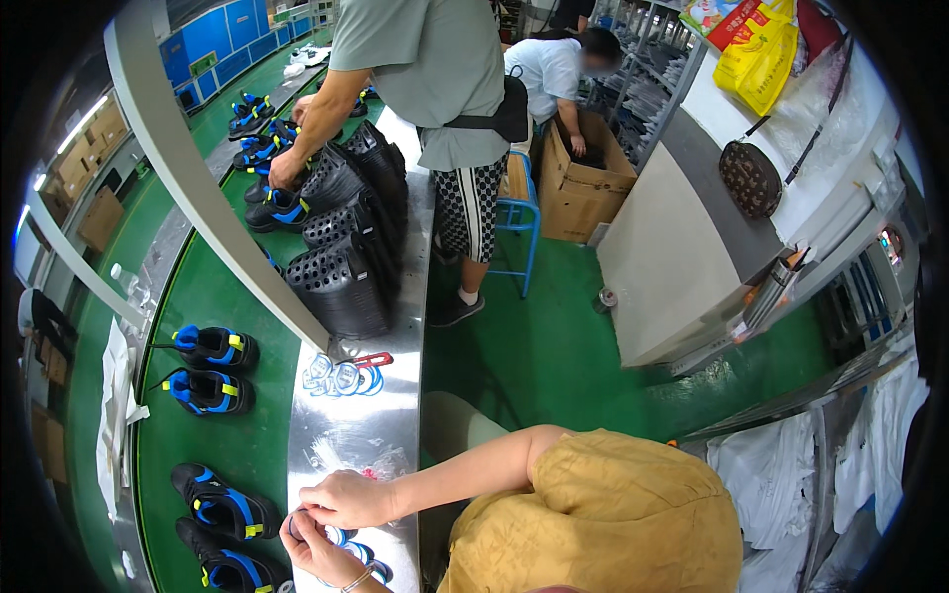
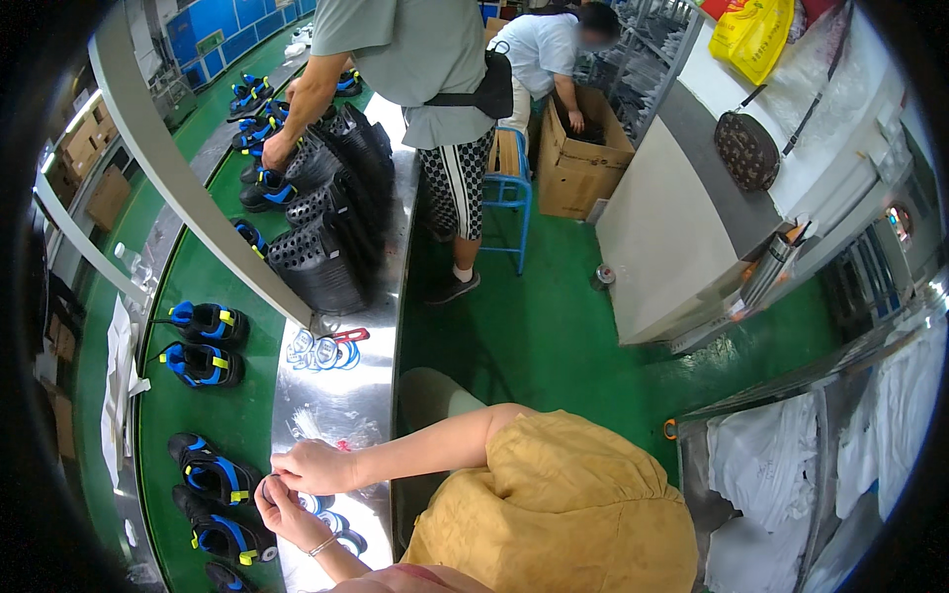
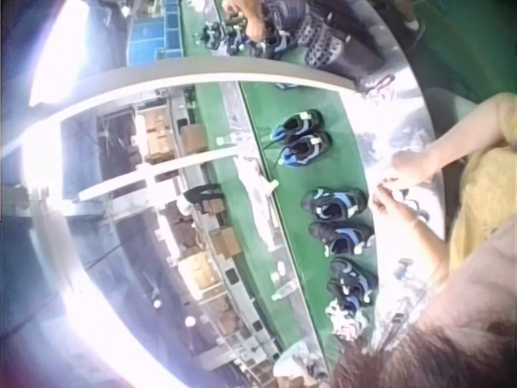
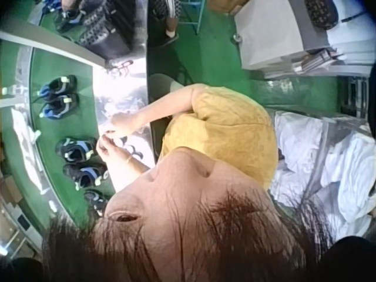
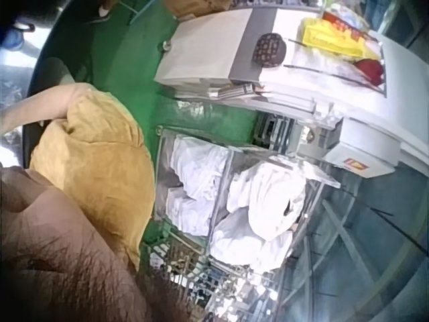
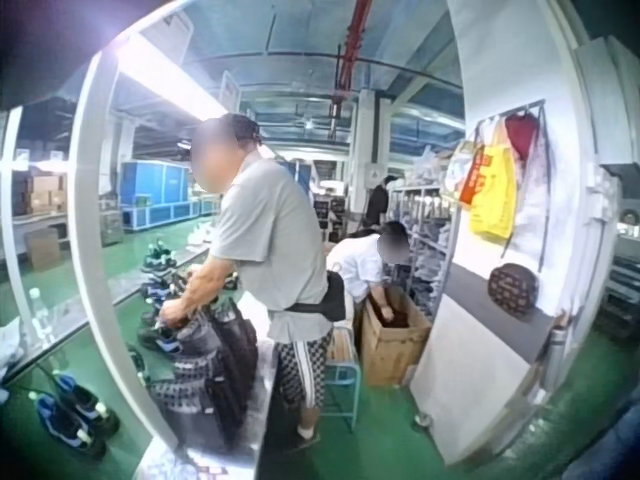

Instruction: The person attaches small circular labels to the tongue of black and blue sneakers on a moving conveyor belt. They pick up each label, place it on the shoe, and smooth it down before the next pair arrives.

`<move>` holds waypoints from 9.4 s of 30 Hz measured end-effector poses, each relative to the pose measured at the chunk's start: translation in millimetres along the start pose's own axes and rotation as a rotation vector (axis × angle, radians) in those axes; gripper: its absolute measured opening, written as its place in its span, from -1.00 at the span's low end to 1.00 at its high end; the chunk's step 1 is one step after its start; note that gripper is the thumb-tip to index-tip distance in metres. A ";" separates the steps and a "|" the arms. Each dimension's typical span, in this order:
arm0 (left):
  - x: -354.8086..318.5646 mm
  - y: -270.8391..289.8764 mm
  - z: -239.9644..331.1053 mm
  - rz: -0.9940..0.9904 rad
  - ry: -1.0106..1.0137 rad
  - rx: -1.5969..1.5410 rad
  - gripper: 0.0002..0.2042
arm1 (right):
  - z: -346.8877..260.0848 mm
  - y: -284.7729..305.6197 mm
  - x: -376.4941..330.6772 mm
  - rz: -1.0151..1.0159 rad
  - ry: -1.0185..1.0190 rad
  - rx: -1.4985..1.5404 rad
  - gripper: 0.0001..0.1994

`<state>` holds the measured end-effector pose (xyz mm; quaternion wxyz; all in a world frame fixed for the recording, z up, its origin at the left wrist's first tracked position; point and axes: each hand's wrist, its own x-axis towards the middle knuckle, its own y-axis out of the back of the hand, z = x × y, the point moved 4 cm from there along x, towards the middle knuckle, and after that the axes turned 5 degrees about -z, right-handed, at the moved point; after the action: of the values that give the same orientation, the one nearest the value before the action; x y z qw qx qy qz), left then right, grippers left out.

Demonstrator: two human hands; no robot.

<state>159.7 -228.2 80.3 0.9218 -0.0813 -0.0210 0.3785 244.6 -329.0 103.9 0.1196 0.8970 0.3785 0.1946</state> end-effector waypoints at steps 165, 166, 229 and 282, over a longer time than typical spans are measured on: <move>129.6 -7.3 -27.8 -0.137 -0.326 0.562 -0.61 | 113.1 -1.8 148.5 -0.444 -0.202 0.407 -0.94; 129.7 -7.4 -27.0 -0.137 -0.330 0.566 -0.60 | 114.1 -2.4 148.7 -0.459 -0.195 0.401 -0.94; 247.7 37.0 -71.0 -0.170 -0.355 0.436 -0.63 | 148.0 -30.5 195.3 -0.060 0.358 -0.288 -0.72; 193.7 17.8 -113.5 0.229 -0.219 0.612 -0.41 | 137.5 -17.7 186.8 -0.266 0.511 -0.634 -0.84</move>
<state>296.8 -95.1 -38.9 0.8474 0.2381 0.0040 0.4746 413.0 -190.6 22.7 0.3158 0.6822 0.4298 0.5001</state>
